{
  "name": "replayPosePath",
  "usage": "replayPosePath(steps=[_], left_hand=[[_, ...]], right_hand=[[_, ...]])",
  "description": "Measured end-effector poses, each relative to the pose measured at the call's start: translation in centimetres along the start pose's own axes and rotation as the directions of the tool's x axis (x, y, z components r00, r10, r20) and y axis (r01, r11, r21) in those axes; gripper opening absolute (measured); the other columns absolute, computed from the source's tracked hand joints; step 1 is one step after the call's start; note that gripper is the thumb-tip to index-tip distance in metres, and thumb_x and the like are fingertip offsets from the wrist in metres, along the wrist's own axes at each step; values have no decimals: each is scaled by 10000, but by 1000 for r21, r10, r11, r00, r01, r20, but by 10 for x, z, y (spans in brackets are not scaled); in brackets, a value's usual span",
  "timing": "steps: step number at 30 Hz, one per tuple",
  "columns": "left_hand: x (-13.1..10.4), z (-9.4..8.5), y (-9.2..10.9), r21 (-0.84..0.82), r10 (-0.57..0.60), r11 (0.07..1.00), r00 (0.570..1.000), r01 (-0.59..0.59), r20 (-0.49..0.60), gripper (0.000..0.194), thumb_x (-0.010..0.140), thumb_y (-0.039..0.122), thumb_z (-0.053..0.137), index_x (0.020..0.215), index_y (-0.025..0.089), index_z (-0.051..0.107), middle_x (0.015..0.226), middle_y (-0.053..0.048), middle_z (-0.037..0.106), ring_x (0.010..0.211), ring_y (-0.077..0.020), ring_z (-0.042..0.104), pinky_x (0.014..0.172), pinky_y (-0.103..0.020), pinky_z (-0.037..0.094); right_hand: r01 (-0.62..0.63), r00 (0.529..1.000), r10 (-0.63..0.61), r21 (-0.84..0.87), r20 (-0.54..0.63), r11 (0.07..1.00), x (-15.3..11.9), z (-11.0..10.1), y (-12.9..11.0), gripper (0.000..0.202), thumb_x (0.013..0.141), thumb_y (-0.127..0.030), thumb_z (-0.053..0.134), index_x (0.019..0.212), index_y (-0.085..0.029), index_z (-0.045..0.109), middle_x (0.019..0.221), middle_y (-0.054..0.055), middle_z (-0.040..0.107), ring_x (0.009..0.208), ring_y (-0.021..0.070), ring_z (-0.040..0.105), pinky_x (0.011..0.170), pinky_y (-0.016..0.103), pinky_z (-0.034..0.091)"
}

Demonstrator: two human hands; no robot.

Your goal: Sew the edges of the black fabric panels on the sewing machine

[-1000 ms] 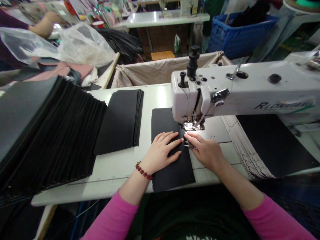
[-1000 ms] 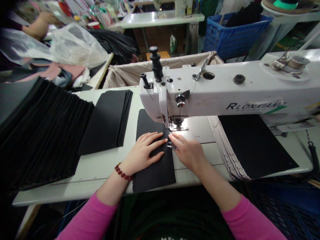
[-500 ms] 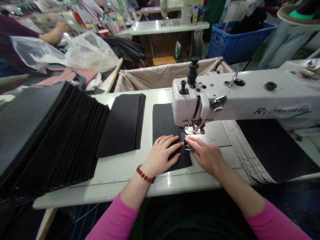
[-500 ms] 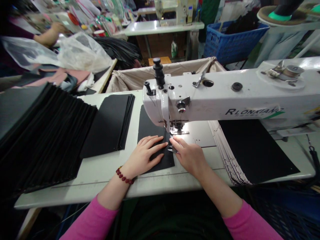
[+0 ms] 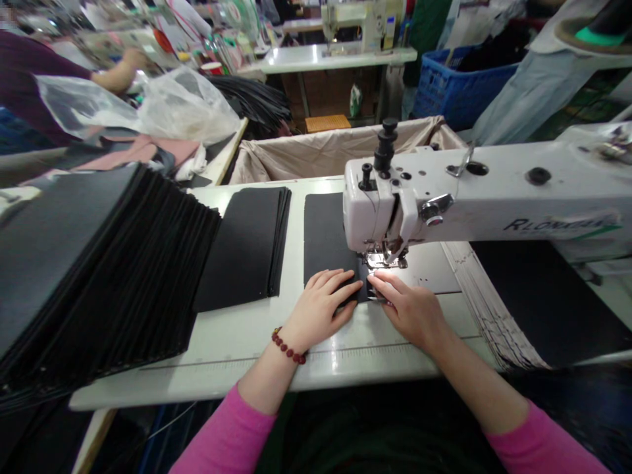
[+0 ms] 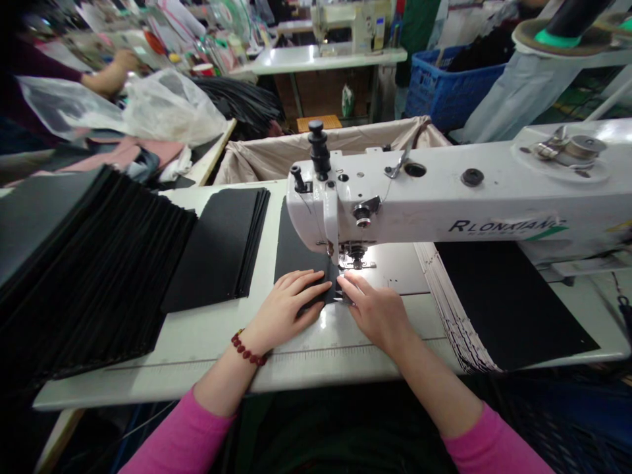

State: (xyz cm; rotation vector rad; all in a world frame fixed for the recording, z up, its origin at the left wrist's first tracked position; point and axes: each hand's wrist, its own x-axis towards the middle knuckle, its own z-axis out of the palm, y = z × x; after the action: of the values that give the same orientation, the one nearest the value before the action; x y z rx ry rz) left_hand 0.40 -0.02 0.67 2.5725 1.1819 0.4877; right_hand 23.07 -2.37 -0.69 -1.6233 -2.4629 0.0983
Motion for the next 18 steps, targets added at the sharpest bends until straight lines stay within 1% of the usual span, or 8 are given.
replayPosePath(steps=[3, 10, 14, 18], left_hand=[[0, 2, -1, 3, -4, 1000, 1000, 4, -9, 380, 938, 301, 533, 1316, 269, 557, 1399, -55, 523, 1300, -260, 440, 1117, -477, 337], [1, 5, -3, 21, -32, 999, 999, 33, -29, 380, 948, 288, 517, 1324, 248, 543, 1406, -68, 516, 1305, -264, 443, 1116, -475, 343], [3, 7, -4, 32, -64, 997, 998, 65, -20, 420, 958, 298, 499, 1375, 247, 487, 1438, -60, 491, 1342, -248, 417, 1150, -463, 303], [5, 9, -6, 31, -89, 996, 996, 89, -13, 434, 972, 306, 472, 1401, 245, 447, 1472, -49, 458, 1384, -227, 376, 1176, -449, 262]], right_hand=[[0, 1000, 0, 6, -5, 1000, 0, 0, 0, 509, 907, -214, 509, 1407, -295, 457, 1446, 21, 488, 951, 209, 670, 706, 322, 535], [1, 1000, -1, 28, 7, 1000, -1, -1, 1, 547, 896, -196, 512, 1426, -298, 421, 1464, -14, 464, 988, 217, 660, 741, 342, 533], [-4, 1000, 3, 38, 2, 999, -1, 0, 2, 544, 884, -196, 520, 1416, -278, 439, 1457, 12, 475, 961, 221, 667, 721, 336, 532], [-7, 1000, 8, 60, -11, 998, -1, 1, 2, 549, 872, -184, 528, 1408, -271, 445, 1452, 12, 480, 988, 226, 659, 750, 338, 533]])
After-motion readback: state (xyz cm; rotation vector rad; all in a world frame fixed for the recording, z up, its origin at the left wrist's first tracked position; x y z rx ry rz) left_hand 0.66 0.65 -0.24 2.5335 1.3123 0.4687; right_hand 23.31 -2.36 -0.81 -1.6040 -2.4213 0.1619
